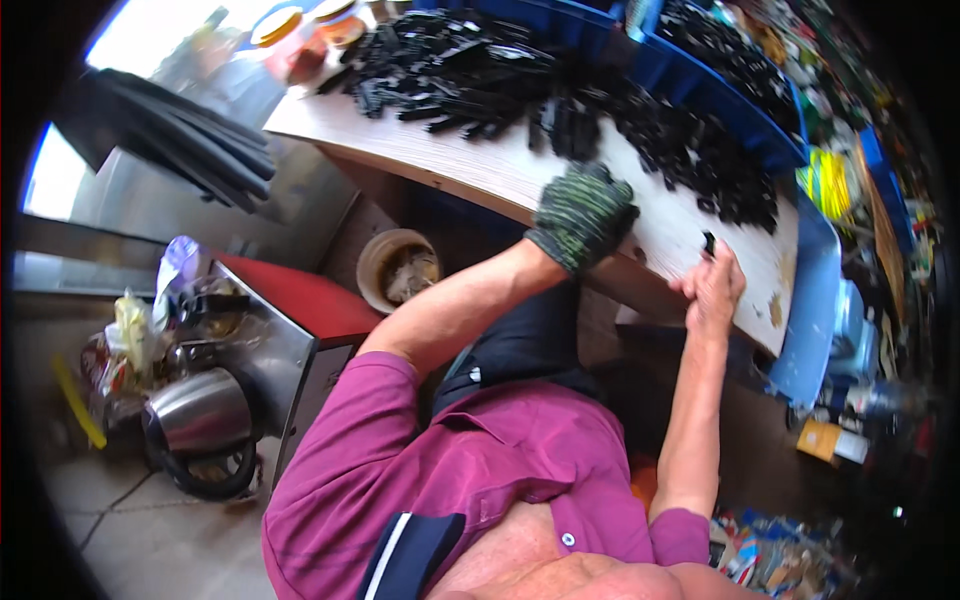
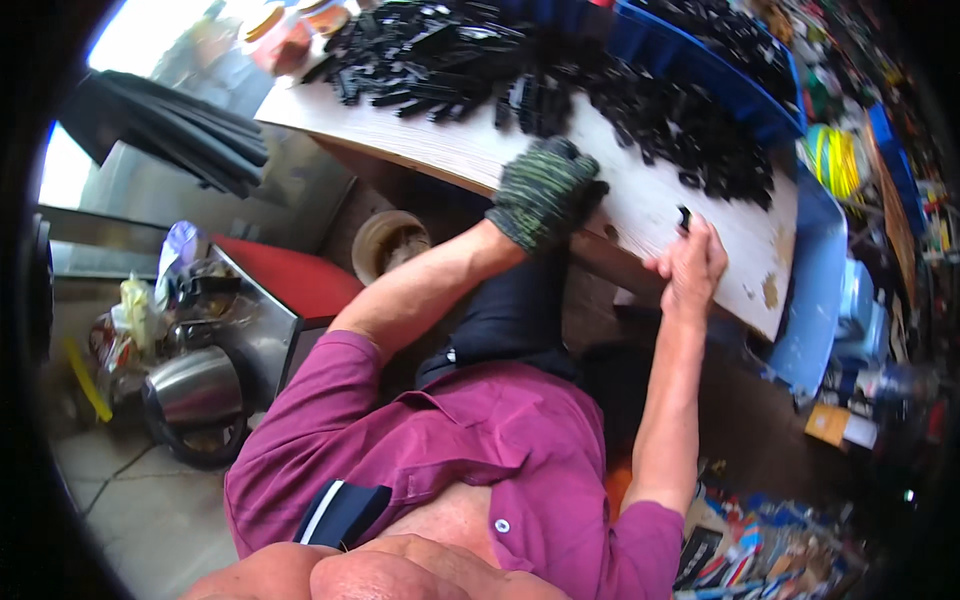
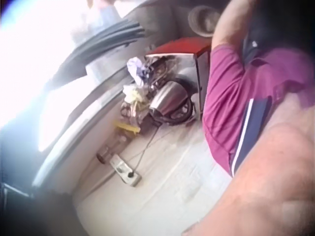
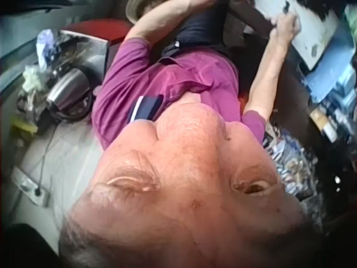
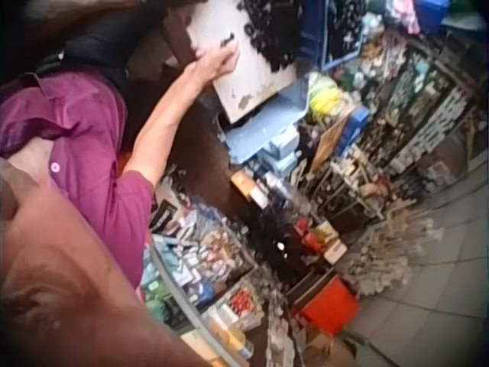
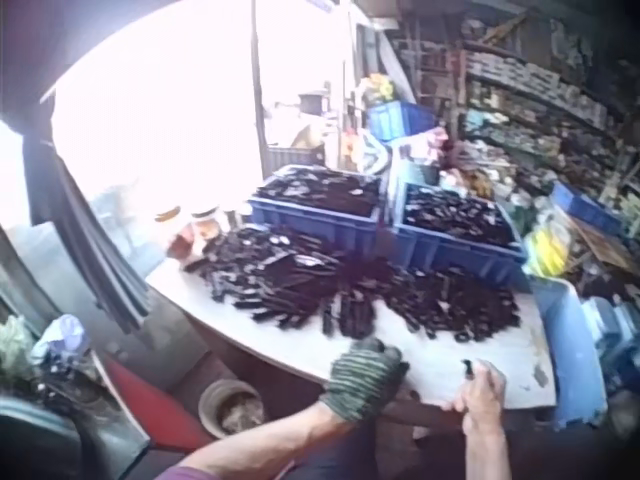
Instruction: Sorting and inspecting black plastic components on a workbench.
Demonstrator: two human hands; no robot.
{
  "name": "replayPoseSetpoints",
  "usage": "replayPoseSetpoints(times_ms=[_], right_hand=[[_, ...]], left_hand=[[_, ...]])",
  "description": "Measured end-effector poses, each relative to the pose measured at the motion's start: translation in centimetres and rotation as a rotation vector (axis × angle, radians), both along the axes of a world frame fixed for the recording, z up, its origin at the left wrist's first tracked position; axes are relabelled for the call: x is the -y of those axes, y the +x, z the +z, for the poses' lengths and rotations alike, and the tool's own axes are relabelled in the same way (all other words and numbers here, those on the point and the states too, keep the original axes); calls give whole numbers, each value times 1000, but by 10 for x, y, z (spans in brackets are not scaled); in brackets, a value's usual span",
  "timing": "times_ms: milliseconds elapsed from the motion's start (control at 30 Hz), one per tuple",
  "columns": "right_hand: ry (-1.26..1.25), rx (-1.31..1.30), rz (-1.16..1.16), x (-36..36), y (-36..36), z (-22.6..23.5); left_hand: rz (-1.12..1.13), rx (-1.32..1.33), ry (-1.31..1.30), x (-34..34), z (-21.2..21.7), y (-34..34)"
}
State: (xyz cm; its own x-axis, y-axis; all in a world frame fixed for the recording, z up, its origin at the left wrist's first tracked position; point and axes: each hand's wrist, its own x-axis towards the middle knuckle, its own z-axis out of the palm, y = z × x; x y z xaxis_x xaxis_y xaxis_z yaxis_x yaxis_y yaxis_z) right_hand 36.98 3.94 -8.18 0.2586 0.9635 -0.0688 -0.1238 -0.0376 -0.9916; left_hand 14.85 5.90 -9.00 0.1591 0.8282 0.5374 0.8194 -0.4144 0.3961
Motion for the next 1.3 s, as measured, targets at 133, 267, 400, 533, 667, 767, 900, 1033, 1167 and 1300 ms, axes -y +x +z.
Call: replayPoseSetpoints(times_ms=[133,267,400,533,667,767,900,1033,1167,1300], right_hand=[[10,14,49,-5,-3,-3],[9,40,26,-9,0,-1],[42,20,55,-10,0,-2],[58,38,79,-5,-4,-3],[65,23,63,0,-1,-3],[44,-12,-4,2,-2,3],[44,-78,-2,1,-5,5],[85,-67,43,2,-6,8],[105,-72,108,3,-4,8],[95,-66,101,7,0,8]], left_hand=[[61,-16,-42,6,7,-8],[59,6,-20,7,6,-8],[163,-63,50,5,5,-10],[103,-67,78,9,4,-18],[-44,95,-150,18,12,-8],[-318,515,-299,20,6,6],[-546,636,-217,5,-5,23],[-584,752,-425,-4,-1,38],[-607,485,-57,-18,-27,42],[-650,360,90,-15,-23,44]])
